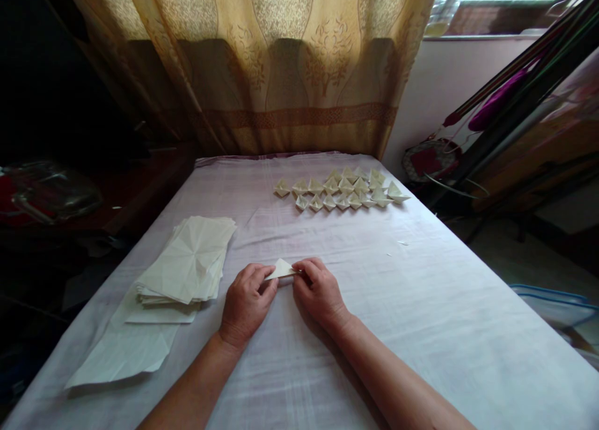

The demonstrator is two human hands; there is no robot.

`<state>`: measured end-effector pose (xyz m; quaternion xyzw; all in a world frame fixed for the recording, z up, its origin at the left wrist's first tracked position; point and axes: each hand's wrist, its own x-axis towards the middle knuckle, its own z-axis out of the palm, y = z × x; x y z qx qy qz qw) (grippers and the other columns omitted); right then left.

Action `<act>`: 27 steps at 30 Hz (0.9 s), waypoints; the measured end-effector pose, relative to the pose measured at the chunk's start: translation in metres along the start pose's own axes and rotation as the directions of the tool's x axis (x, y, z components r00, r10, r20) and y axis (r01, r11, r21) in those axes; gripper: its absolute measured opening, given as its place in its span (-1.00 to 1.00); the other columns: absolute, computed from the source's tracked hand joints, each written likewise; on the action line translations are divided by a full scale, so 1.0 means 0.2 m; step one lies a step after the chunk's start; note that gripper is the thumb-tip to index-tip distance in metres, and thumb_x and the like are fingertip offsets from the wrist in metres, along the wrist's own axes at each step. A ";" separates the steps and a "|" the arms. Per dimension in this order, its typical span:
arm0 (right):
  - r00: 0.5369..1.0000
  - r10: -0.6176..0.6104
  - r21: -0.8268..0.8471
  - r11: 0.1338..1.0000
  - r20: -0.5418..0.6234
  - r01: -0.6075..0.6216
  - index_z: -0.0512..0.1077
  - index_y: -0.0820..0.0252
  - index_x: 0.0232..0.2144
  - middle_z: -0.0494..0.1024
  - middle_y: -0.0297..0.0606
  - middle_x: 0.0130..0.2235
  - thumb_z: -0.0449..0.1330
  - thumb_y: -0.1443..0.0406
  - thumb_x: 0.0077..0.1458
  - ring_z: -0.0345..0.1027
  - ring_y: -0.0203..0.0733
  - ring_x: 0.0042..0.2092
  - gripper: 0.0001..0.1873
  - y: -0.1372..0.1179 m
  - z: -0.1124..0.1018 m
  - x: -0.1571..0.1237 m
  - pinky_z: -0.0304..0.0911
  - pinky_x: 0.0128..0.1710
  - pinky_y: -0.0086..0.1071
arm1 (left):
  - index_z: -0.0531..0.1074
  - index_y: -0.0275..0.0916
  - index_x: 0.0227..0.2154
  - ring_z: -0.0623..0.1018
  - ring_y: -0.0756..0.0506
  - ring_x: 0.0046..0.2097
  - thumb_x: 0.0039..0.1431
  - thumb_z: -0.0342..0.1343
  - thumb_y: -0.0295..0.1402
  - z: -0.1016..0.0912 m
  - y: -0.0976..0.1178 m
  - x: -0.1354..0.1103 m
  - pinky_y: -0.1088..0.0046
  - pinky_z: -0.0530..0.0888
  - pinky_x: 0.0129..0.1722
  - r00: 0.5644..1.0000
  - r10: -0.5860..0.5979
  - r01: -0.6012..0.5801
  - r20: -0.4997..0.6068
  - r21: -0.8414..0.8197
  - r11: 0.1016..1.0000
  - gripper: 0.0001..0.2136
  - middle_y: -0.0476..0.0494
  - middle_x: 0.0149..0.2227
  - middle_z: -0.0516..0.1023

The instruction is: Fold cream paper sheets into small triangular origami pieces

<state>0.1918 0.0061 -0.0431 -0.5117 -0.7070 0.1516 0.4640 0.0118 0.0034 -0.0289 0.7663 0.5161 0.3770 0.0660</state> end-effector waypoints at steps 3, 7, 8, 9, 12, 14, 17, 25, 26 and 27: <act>0.998 0.064 0.015 0.998 0.012 -0.064 0.48 0.15 -0.33 0.53 -0.25 -0.30 0.11 0.44 0.06 0.45 -0.20 -0.27 -0.82 0.00 0.00 0.01 0.35 -0.23 -0.39 | 0.51 -0.20 -0.18 0.58 -0.10 -0.19 0.18 0.14 -0.42 0.00 0.00 0.00 0.39 0.53 -0.15 0.999 0.032 -0.033 -0.011 -0.017 0.999 -0.84 -0.11 -0.24 0.57; 0.995 0.093 -0.013 0.996 0.031 -0.093 0.50 0.16 -0.28 0.56 -0.22 -0.28 0.12 0.41 0.09 0.46 -0.18 -0.25 -0.82 0.01 0.00 0.01 0.35 -0.21 -0.36 | 0.51 -0.20 -0.19 0.58 -0.08 -0.20 0.19 0.12 -0.42 0.00 0.00 0.00 0.42 0.54 -0.16 0.999 0.027 -0.028 -0.016 -0.045 0.999 -0.85 -0.11 -0.24 0.56; 0.994 0.102 -0.026 0.995 0.034 -0.101 0.50 0.16 -0.26 0.57 -0.22 -0.27 0.13 0.40 0.09 0.46 -0.18 -0.25 -0.82 0.01 0.00 0.01 0.36 -0.20 -0.35 | 0.51 -0.20 -0.19 0.58 -0.08 -0.20 0.19 0.11 -0.42 0.00 0.00 -0.01 0.42 0.54 -0.17 1.000 0.022 -0.023 -0.019 -0.052 0.998 -0.85 -0.11 -0.24 0.56; 0.993 0.112 -0.039 0.993 0.037 -0.110 0.51 0.16 -0.24 0.58 -0.22 -0.27 0.13 0.39 0.10 0.47 -0.17 -0.25 -0.81 0.01 0.00 0.01 0.36 -0.20 -0.35 | 0.51 -0.19 -0.19 0.58 -0.08 -0.20 0.20 0.11 -0.42 0.00 0.00 -0.01 0.42 0.54 -0.17 1.000 0.016 -0.017 -0.022 -0.058 0.998 -0.85 -0.11 -0.24 0.56; 0.991 0.123 -0.066 0.991 0.047 -0.120 0.52 0.13 -0.23 0.61 -0.23 -0.28 0.15 0.35 0.13 0.49 -0.16 -0.25 -0.82 0.02 0.00 0.00 0.37 -0.21 -0.35 | 0.50 -0.18 -0.18 0.58 -0.08 -0.19 0.19 0.09 -0.43 0.00 0.00 -0.01 0.43 0.54 -0.16 1.000 0.001 -0.003 -0.026 -0.072 0.997 -0.83 -0.10 -0.22 0.56; 0.993 0.102 -0.074 0.992 0.052 -0.098 0.54 0.11 -0.25 0.62 -0.24 -0.28 0.15 0.33 0.15 0.50 -0.17 -0.26 -0.83 0.03 0.00 0.00 0.37 -0.21 -0.36 | 0.48 -0.18 -0.14 0.58 -0.09 -0.17 0.18 0.08 -0.43 0.00 -0.01 0.00 0.40 0.54 -0.14 1.000 -0.011 0.010 -0.024 -0.063 0.998 -0.80 -0.11 -0.19 0.56; 0.997 0.076 -0.074 0.994 0.018 -0.074 0.54 0.12 -0.20 0.63 -0.23 -0.28 0.15 0.33 0.14 0.50 -0.19 -0.28 -0.80 0.03 0.00 -0.01 0.39 -0.20 -0.37 | 0.42 -0.21 -0.07 0.57 -0.12 -0.18 0.17 0.09 -0.38 -0.01 -0.02 0.00 0.34 0.54 -0.13 0.998 -0.062 0.061 -0.034 -0.011 0.998 -0.74 -0.14 -0.17 0.55; 0.997 0.075 -0.058 0.995 -0.012 -0.075 0.52 0.15 -0.18 0.61 -0.26 -0.34 0.14 0.34 0.12 0.44 -0.25 -0.41 -0.78 0.03 -0.01 -0.01 0.39 -0.31 -0.41 | 0.46 -0.18 -0.31 0.56 -0.13 -0.29 0.19 0.11 -0.24 -0.04 -0.02 0.00 0.36 0.48 -0.25 0.996 -0.091 0.088 0.020 0.122 0.989 -0.86 -0.08 -0.34 0.57; 0.998 0.066 -0.061 0.996 -0.008 -0.066 0.52 0.15 -0.22 0.60 -0.26 -0.35 0.14 0.35 0.12 0.44 -0.25 -0.40 -0.80 0.03 -0.01 0.00 0.38 -0.31 -0.40 | 0.47 -0.18 -0.30 0.56 -0.12 -0.30 0.20 0.10 -0.25 -0.05 -0.02 0.00 0.38 0.48 -0.26 0.996 -0.082 0.079 0.022 0.125 0.989 -0.86 -0.07 -0.34 0.57; 0.998 0.056 -0.064 0.996 -0.003 -0.056 0.53 0.15 -0.26 0.60 -0.27 -0.35 0.14 0.36 0.12 0.44 -0.24 -0.40 -0.82 0.03 -0.02 0.00 0.38 -0.31 -0.40 | 0.47 -0.18 -0.29 0.56 -0.11 -0.31 0.20 0.09 -0.25 -0.05 -0.01 0.00 0.39 0.47 -0.27 0.997 -0.072 0.069 0.021 0.128 0.989 -0.86 -0.07 -0.34 0.57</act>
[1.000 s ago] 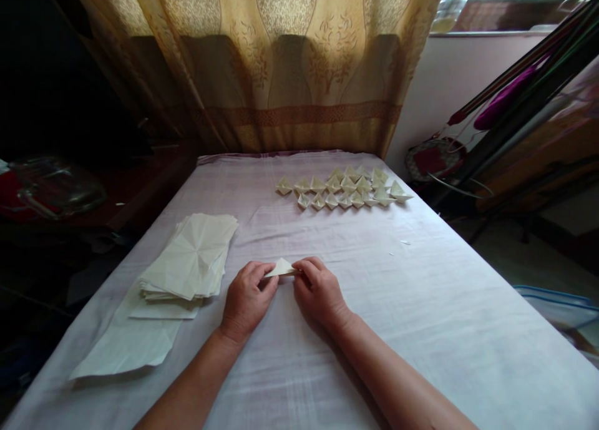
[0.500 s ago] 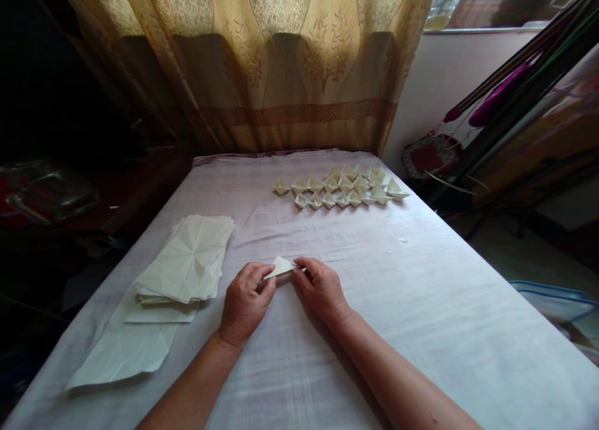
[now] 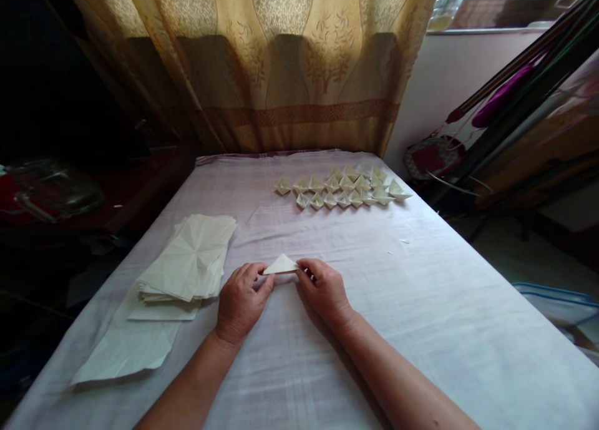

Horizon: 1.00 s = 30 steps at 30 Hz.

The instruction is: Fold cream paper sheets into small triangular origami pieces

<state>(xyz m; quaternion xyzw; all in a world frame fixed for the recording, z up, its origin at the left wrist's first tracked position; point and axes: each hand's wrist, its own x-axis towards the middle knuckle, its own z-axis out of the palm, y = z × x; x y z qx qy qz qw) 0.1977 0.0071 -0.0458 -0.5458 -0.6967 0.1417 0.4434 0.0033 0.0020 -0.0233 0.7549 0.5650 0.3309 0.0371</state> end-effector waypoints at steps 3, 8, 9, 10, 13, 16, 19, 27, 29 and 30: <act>0.999 -0.026 -0.004 1.000 0.019 0.026 0.53 0.13 -0.32 0.59 -0.27 -0.36 0.14 0.37 0.12 0.44 -0.25 -0.39 -0.84 -0.01 -0.01 0.00 0.36 -0.31 -0.42 | 0.49 -0.19 -0.21 0.56 -0.08 -0.35 0.23 0.08 -0.26 0.00 0.00 0.00 0.44 0.46 -0.30 1.000 0.030 -0.030 -0.009 0.010 1.000 -0.83 -0.08 -0.30 0.60; 0.999 -0.052 -0.004 0.999 0.008 0.052 0.51 0.13 -0.32 0.58 -0.27 -0.36 0.13 0.38 0.13 0.41 -0.26 -0.41 -0.85 -0.01 -0.01 0.00 0.33 -0.33 -0.44 | 0.46 -0.16 -0.15 0.56 -0.04 -0.43 0.23 0.09 -0.29 -0.01 0.00 -0.01 0.48 0.44 -0.34 1.000 -0.012 0.012 -0.016 0.000 1.000 -0.82 -0.02 -0.31 0.61; 0.999 -0.054 -0.006 0.999 0.005 0.054 0.51 0.14 -0.33 0.57 -0.27 -0.36 0.12 0.38 0.14 0.40 -0.26 -0.42 -0.84 -0.02 -0.01 0.00 0.32 -0.33 -0.44 | 0.46 -0.16 -0.18 0.56 -0.03 -0.44 0.23 0.08 -0.28 -0.01 0.01 -0.01 0.49 0.44 -0.36 1.000 -0.021 0.021 -0.012 -0.011 1.000 -0.84 -0.01 -0.33 0.61; 0.999 -0.053 -0.008 0.999 0.005 0.053 0.50 0.14 -0.32 0.57 -0.28 -0.37 0.11 0.37 0.14 0.39 -0.27 -0.42 -0.84 -0.02 0.00 0.00 0.31 -0.34 -0.44 | 0.47 -0.15 -0.21 0.55 -0.03 -0.45 0.23 0.07 -0.28 -0.01 0.01 -0.01 0.50 0.43 -0.37 1.000 -0.026 0.026 -0.008 -0.025 0.999 -0.85 0.00 -0.35 0.60; 1.000 -0.019 -0.011 1.000 -0.010 0.019 0.46 0.14 -0.33 0.54 -0.31 -0.41 0.09 0.35 0.14 0.36 -0.28 -0.45 -0.87 -0.03 0.00 0.00 0.28 -0.36 -0.45 | 0.48 -0.16 -0.27 0.54 -0.02 -0.47 0.25 0.04 -0.25 -0.01 0.01 -0.01 0.52 0.42 -0.41 0.999 -0.040 0.040 -0.002 -0.062 0.997 -0.84 0.00 -0.39 0.60; 0.999 0.014 -0.002 1.000 -0.031 -0.014 0.42 0.14 -0.38 0.50 -0.35 -0.46 0.10 0.33 0.13 0.32 -0.30 -0.48 -0.90 -0.03 -0.01 0.00 0.26 -0.39 -0.46 | 0.50 -0.17 -0.27 0.54 -0.02 -0.48 0.24 0.05 -0.23 -0.01 0.01 -0.01 0.53 0.41 -0.44 0.997 -0.079 0.079 0.003 -0.079 0.994 -0.82 -0.01 -0.42 0.60; 0.998 -0.006 0.008 1.000 -0.060 0.007 0.40 0.13 -0.40 0.48 -0.36 -0.47 0.08 0.34 0.11 0.30 -0.31 -0.50 -0.90 -0.04 -0.01 0.00 0.26 -0.41 -0.47 | 0.52 -0.16 -0.28 0.55 -0.02 -0.47 0.21 0.07 -0.22 -0.01 0.01 0.00 0.53 0.41 -0.44 0.991 -0.130 0.132 0.025 -0.102 0.986 -0.82 0.00 -0.42 0.62; 0.993 0.048 0.099 0.994 -0.105 -0.037 0.46 0.13 -0.35 0.53 -0.34 -0.45 0.11 0.32 0.08 0.33 -0.30 -0.49 -0.88 -0.05 -0.01 0.01 0.30 -0.43 -0.46 | 0.55 -0.13 -0.31 0.57 -0.03 -0.46 0.15 0.10 -0.16 0.00 0.02 0.00 0.51 0.45 -0.42 0.963 -0.254 0.268 0.086 -0.239 0.933 -0.79 0.01 -0.42 0.64; 0.989 0.110 0.143 0.985 -0.096 -0.096 0.48 0.12 -0.33 0.54 -0.35 -0.46 0.13 0.29 0.08 0.35 -0.30 -0.51 -0.87 -0.05 -0.01 0.01 0.31 -0.44 -0.46 | 0.55 -0.13 -0.33 0.55 -0.03 -0.48 0.14 0.10 -0.15 0.00 0.02 0.00 0.52 0.44 -0.43 0.963 -0.258 0.270 0.081 -0.254 0.929 -0.79 0.02 -0.43 0.63; 0.986 0.141 0.164 0.979 -0.094 -0.125 0.49 0.13 -0.34 0.55 -0.35 -0.47 0.14 0.28 0.07 0.36 -0.29 -0.51 -0.87 -0.05 -0.01 0.01 0.31 -0.45 -0.46 | 0.55 -0.13 -0.33 0.55 -0.02 -0.49 0.14 0.10 -0.15 0.00 0.02 0.00 0.52 0.44 -0.43 0.964 -0.256 0.267 0.077 -0.260 0.928 -0.79 0.03 -0.44 0.63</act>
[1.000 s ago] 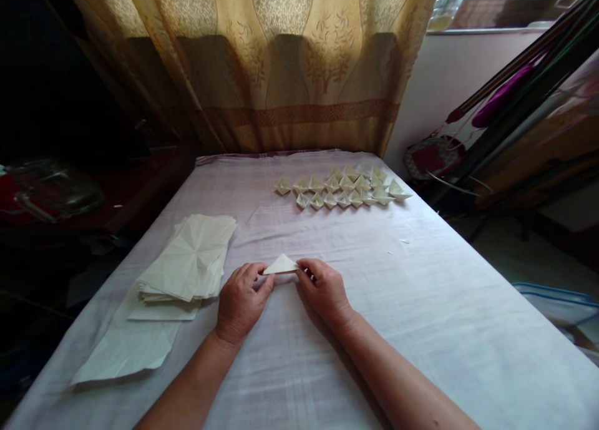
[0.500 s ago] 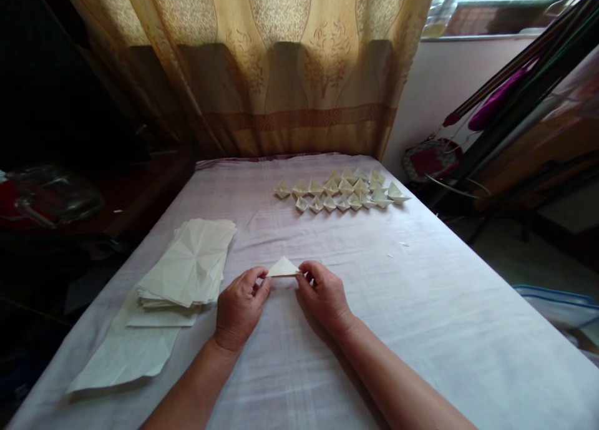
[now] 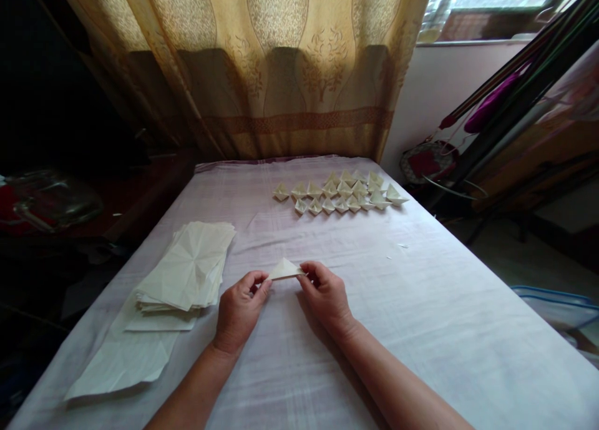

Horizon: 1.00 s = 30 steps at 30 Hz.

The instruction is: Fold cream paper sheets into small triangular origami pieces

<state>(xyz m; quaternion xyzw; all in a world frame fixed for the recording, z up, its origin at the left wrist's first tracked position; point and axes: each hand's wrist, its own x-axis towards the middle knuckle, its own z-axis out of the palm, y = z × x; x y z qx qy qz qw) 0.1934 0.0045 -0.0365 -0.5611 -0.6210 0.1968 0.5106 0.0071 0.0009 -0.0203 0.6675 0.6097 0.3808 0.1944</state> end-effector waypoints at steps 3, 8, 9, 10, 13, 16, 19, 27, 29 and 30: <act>0.998 0.064 0.038 0.997 -0.010 -0.064 0.50 0.13 -0.39 0.55 -0.35 -0.50 0.17 0.23 0.07 0.39 -0.27 -0.51 -0.87 0.00 0.00 0.00 0.31 -0.46 -0.45 | 0.55 -0.13 -0.35 0.54 -0.01 -0.49 0.15 0.10 -0.16 0.00 0.00 0.00 0.54 0.44 -0.43 1.000 0.014 -0.014 -0.001 -0.016 1.000 -0.80 0.04 -0.45 0.62; 0.997 0.077 0.063 0.995 -0.006 -0.076 0.50 0.13 -0.44 0.56 -0.35 -0.50 0.17 0.22 0.08 0.41 -0.26 -0.50 -0.84 0.00 0.00 0.00 0.31 -0.46 -0.45 | 0.55 -0.13 -0.34 0.57 -0.01 -0.48 0.16 0.11 -0.20 0.01 0.00 -0.01 0.54 0.44 -0.43 1.000 -0.004 0.004 0.020 -0.019 1.000 -0.83 0.05 -0.44 0.64; 0.997 0.072 0.061 0.996 -0.007 -0.071 0.50 0.13 -0.44 0.57 -0.35 -0.50 0.16 0.23 0.08 0.42 -0.26 -0.49 -0.84 0.00 0.00 0.00 0.31 -0.46 -0.45 | 0.55 -0.13 -0.33 0.58 -0.02 -0.46 0.16 0.11 -0.21 0.01 0.00 -0.01 0.54 0.44 -0.43 1.000 -0.004 0.004 0.022 -0.003 1.000 -0.83 0.04 -0.43 0.64; 0.998 0.066 0.054 0.996 -0.009 -0.065 0.51 0.12 -0.43 0.57 -0.35 -0.50 0.15 0.24 0.08 0.42 -0.26 -0.49 -0.85 0.00 0.00 0.00 0.30 -0.46 -0.45 | 0.55 -0.13 -0.32 0.59 -0.03 -0.45 0.16 0.11 -0.22 0.01 0.00 -0.01 0.53 0.45 -0.42 1.000 0.002 -0.003 0.025 0.020 1.000 -0.83 0.03 -0.43 0.64; 1.000 0.026 0.015 1.000 -0.017 -0.026 0.52 0.12 -0.43 0.56 -0.35 -0.50 0.14 0.28 0.08 0.40 -0.27 -0.51 -0.85 0.01 0.00 -0.01 0.30 -0.46 -0.45 | 0.55 -0.13 -0.30 0.61 -0.05 -0.40 0.17 0.10 -0.26 0.01 0.00 -0.01 0.52 0.46 -0.39 0.998 0.045 -0.048 0.036 0.108 0.993 -0.85 0.02 -0.41 0.65; 0.997 -0.069 -0.026 0.997 -0.014 0.069 0.52 0.12 -0.42 0.56 -0.34 -0.48 0.13 0.33 0.07 0.38 -0.28 -0.49 -0.85 0.01 0.01 -0.01 0.32 -0.43 -0.44 | 0.54 -0.13 -0.27 0.62 -0.06 -0.37 0.13 0.10 -0.34 0.00 0.01 -0.01 0.49 0.48 -0.33 0.996 0.089 -0.090 0.015 0.165 0.982 -0.85 0.00 -0.35 0.66; 0.985 -0.172 -0.042 0.984 0.007 0.172 0.51 0.12 -0.41 0.56 -0.30 -0.41 0.11 0.39 0.07 0.41 -0.27 -0.43 -0.83 0.00 0.01 -0.02 0.33 -0.38 -0.44 | 0.54 -0.13 -0.27 0.60 -0.06 -0.38 0.10 0.11 -0.36 0.00 0.01 -0.01 0.48 0.49 -0.32 0.994 0.109 -0.105 -0.006 0.197 0.975 -0.85 -0.01 -0.33 0.66; 0.967 -0.250 -0.107 0.962 0.036 0.253 0.48 0.13 -0.35 0.55 -0.30 -0.40 0.08 0.42 0.11 0.43 -0.25 -0.39 -0.82 -0.01 0.01 -0.03 0.32 -0.34 -0.43 | 0.55 -0.14 -0.36 0.60 -0.06 -0.38 0.18 0.11 -0.29 0.00 0.02 -0.01 0.50 0.41 -0.37 0.990 0.136 -0.138 0.025 0.253 0.958 -0.87 0.00 -0.40 0.65; 0.966 -0.256 -0.123 0.958 0.036 0.259 0.47 0.14 -0.35 0.55 -0.30 -0.42 0.09 0.43 0.10 0.42 -0.25 -0.41 -0.83 -0.01 0.01 -0.03 0.31 -0.35 -0.43 | 0.56 -0.14 -0.37 0.61 -0.06 -0.38 0.20 0.11 -0.30 0.01 0.01 -0.02 0.50 0.41 -0.36 0.988 0.150 -0.151 0.023 0.246 0.958 -0.86 0.00 -0.41 0.65; 0.964 -0.261 -0.127 0.956 0.042 0.265 0.47 0.14 -0.36 0.54 -0.31 -0.42 0.09 0.44 0.10 0.42 -0.25 -0.41 -0.83 -0.01 0.01 -0.03 0.31 -0.36 -0.44 | 0.56 -0.14 -0.37 0.61 -0.06 -0.38 0.20 0.11 -0.30 0.01 0.01 -0.02 0.50 0.41 -0.36 0.988 0.151 -0.153 0.024 0.240 0.959 -0.86 0.00 -0.40 0.65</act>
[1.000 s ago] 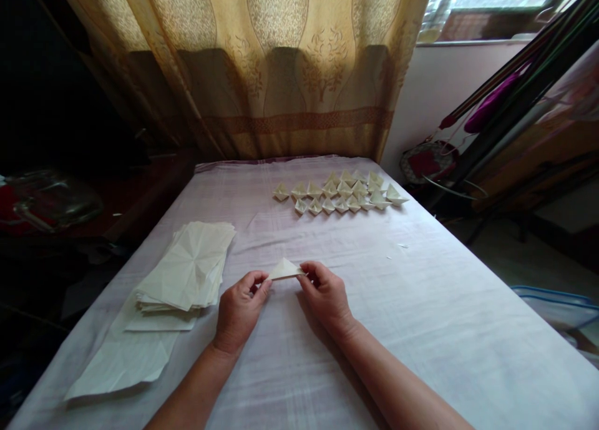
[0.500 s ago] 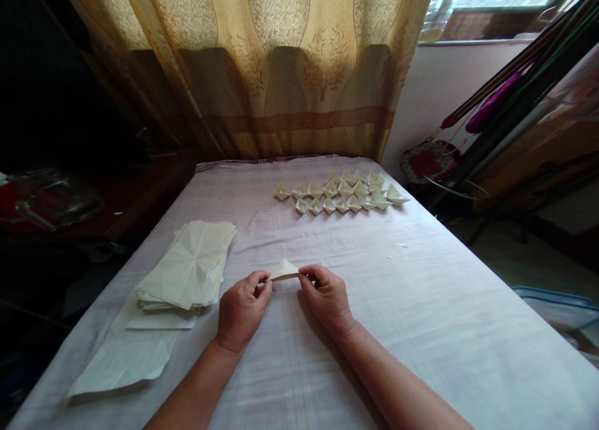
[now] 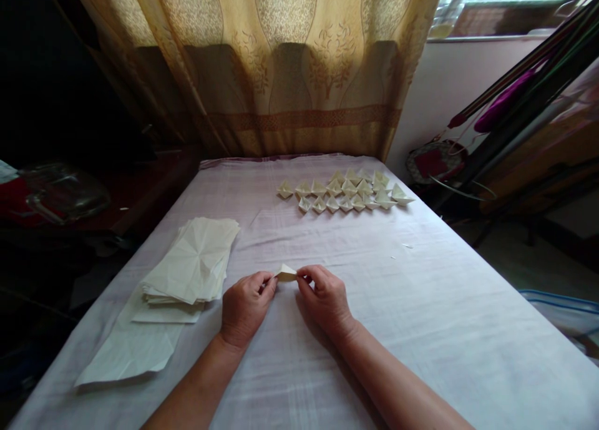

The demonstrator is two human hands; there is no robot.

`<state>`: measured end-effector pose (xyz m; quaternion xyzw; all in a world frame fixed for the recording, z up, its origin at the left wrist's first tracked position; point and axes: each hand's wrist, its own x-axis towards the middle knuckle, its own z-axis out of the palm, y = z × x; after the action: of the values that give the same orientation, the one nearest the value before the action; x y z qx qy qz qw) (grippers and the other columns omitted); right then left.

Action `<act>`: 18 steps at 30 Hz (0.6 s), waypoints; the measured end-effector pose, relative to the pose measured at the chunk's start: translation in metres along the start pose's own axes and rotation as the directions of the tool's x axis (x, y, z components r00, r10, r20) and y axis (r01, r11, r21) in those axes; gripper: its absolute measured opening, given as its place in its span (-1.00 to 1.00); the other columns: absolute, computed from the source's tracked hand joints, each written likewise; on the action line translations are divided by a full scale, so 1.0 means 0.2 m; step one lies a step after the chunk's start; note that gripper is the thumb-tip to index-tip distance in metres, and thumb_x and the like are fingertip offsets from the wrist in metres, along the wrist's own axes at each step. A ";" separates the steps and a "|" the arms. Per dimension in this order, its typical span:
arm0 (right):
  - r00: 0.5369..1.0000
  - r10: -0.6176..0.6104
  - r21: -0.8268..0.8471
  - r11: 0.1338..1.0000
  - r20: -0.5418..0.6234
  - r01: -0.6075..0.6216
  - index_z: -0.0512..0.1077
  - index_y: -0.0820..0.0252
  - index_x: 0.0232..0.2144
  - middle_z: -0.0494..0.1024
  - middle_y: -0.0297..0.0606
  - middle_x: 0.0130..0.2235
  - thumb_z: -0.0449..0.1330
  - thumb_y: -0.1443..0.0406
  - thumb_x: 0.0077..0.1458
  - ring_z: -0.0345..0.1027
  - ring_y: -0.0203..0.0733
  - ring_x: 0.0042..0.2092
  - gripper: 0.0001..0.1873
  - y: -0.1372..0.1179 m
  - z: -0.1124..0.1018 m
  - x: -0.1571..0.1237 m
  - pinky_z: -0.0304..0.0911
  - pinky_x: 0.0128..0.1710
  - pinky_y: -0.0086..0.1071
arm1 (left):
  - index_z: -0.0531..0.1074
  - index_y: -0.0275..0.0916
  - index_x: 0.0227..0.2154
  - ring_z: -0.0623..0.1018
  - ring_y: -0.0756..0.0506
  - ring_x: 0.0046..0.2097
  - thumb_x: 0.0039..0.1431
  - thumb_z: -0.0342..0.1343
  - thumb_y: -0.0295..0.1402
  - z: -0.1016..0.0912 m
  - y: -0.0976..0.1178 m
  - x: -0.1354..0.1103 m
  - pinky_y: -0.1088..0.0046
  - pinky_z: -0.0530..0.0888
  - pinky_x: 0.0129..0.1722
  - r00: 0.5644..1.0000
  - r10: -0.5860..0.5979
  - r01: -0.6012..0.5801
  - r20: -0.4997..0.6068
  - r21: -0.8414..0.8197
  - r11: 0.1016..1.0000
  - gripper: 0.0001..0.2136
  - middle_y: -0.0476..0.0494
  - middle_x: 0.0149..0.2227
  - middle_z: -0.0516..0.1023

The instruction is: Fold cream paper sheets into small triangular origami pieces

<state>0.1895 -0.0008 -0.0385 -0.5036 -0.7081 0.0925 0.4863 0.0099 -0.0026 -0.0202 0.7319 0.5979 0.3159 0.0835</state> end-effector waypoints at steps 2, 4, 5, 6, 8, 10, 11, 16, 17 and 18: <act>1.000 -0.016 -0.003 1.000 0.019 0.016 0.46 0.13 -0.39 0.54 -0.31 -0.42 0.10 0.45 0.10 0.42 -0.26 -0.41 -0.82 0.00 0.00 0.00 0.30 -0.35 -0.45 | 0.58 -0.14 -0.36 0.62 -0.06 -0.37 0.20 0.12 -0.31 0.00 0.00 0.00 0.51 0.41 -0.36 1.000 -0.005 0.006 0.007 -0.011 1.000 -0.87 -0.01 -0.39 0.67; 0.999 -0.035 -0.001 0.999 0.034 0.035 0.47 0.13 -0.38 0.55 -0.30 -0.41 0.09 0.45 0.12 0.43 -0.26 -0.39 -0.82 -0.01 0.00 0.00 0.30 -0.33 -0.45 | 0.59 -0.13 -0.35 0.63 -0.06 -0.36 0.19 0.13 -0.31 0.00 0.00 0.00 0.51 0.41 -0.36 1.000 -0.024 0.024 0.019 -0.025 0.999 -0.87 -0.01 -0.38 0.67; 0.998 -0.043 -0.001 0.999 0.039 0.043 0.47 0.13 -0.38 0.55 -0.30 -0.40 0.09 0.45 0.12 0.43 -0.26 -0.38 -0.81 -0.01 0.00 0.00 0.31 -0.32 -0.46 | 0.60 -0.13 -0.35 0.63 -0.07 -0.36 0.19 0.13 -0.30 0.00 0.01 0.00 0.51 0.41 -0.36 0.999 -0.039 0.040 0.027 -0.038 0.998 -0.86 -0.01 -0.38 0.68; 0.998 -0.052 -0.003 0.999 0.041 0.052 0.47 0.13 -0.37 0.56 -0.30 -0.39 0.09 0.45 0.13 0.44 -0.26 -0.37 -0.81 -0.02 0.00 0.00 0.31 -0.31 -0.46 | 0.60 -0.13 -0.35 0.63 -0.07 -0.35 0.19 0.13 -0.29 0.00 0.02 0.00 0.51 0.41 -0.36 0.997 -0.061 0.063 0.040 -0.055 0.997 -0.86 -0.02 -0.37 0.68; 0.996 -0.084 -0.010 0.996 0.042 0.084 0.48 0.13 -0.38 0.57 -0.29 -0.38 0.09 0.44 0.15 0.44 -0.26 -0.36 -0.81 -0.02 0.00 0.00 0.31 -0.31 -0.47 | 0.61 -0.13 -0.34 0.63 -0.07 -0.34 0.19 0.13 -0.27 0.00 0.03 0.00 0.52 0.41 -0.36 0.990 -0.115 0.122 0.078 -0.095 0.988 -0.84 -0.02 -0.36 0.68; 0.991 -0.124 -0.017 0.992 0.041 0.125 0.48 0.14 -0.38 0.57 -0.27 -0.37 0.10 0.43 0.17 0.44 -0.26 -0.35 -0.81 -0.03 0.00 0.00 0.30 -0.31 -0.47 | 0.61 -0.13 -0.32 0.63 -0.07 -0.33 0.20 0.11 -0.25 0.00 0.05 0.00 0.52 0.42 -0.33 0.979 -0.168 0.183 0.117 -0.137 0.973 -0.81 -0.03 -0.34 0.69; 0.989 -0.142 -0.019 0.990 0.039 0.143 0.49 0.14 -0.37 0.58 -0.27 -0.37 0.10 0.42 0.18 0.44 -0.26 -0.35 -0.82 -0.03 0.00 0.00 0.30 -0.31 -0.47 | 0.62 -0.13 -0.31 0.64 -0.07 -0.32 0.20 0.09 -0.24 0.00 0.05 0.00 0.51 0.43 -0.31 0.973 -0.188 0.208 0.131 -0.159 0.965 -0.80 -0.04 -0.33 0.69; 0.986 -0.162 -0.021 0.986 0.040 0.163 0.48 0.15 -0.33 0.58 -0.28 -0.37 0.13 0.38 0.23 0.44 -0.26 -0.36 -0.87 -0.04 -0.01 0.00 0.31 -0.30 -0.46 | 0.62 -0.19 -0.29 0.64 -0.14 -0.27 0.17 0.04 -0.19 0.03 0.05 0.00 0.42 0.48 -0.25 0.946 -0.243 0.309 0.216 -0.363 0.879 -0.72 -0.12 -0.30 0.69; 0.986 -0.159 -0.023 0.987 0.039 0.160 0.48 0.15 -0.32 0.59 -0.28 -0.37 0.13 0.37 0.23 0.45 -0.26 -0.36 -0.88 -0.04 -0.01 0.00 0.31 -0.30 -0.46 | 0.62 -0.21 -0.28 0.63 -0.14 -0.29 0.16 0.04 -0.18 0.03 0.04 0.00 0.41 0.50 -0.26 0.937 -0.250 0.333 0.244 -0.407 0.851 -0.70 -0.13 -0.32 0.69; 0.987 -0.159 -0.028 0.987 0.036 0.160 0.47 0.15 -0.32 0.59 -0.28 -0.38 0.14 0.36 0.23 0.45 -0.26 -0.37 -0.88 -0.04 -0.01 0.00 0.30 -0.31 -0.46 | 0.62 -0.22 -0.27 0.64 -0.14 -0.32 0.15 0.04 -0.17 0.04 0.04 0.00 0.40 0.51 -0.28 0.929 -0.255 0.354 0.269 -0.441 0.824 -0.69 -0.13 -0.33 0.68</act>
<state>0.1865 -0.0059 -0.0328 -0.4511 -0.7555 0.0512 0.4723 0.0204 -0.0021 -0.0220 0.6101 0.5983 0.3626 0.3720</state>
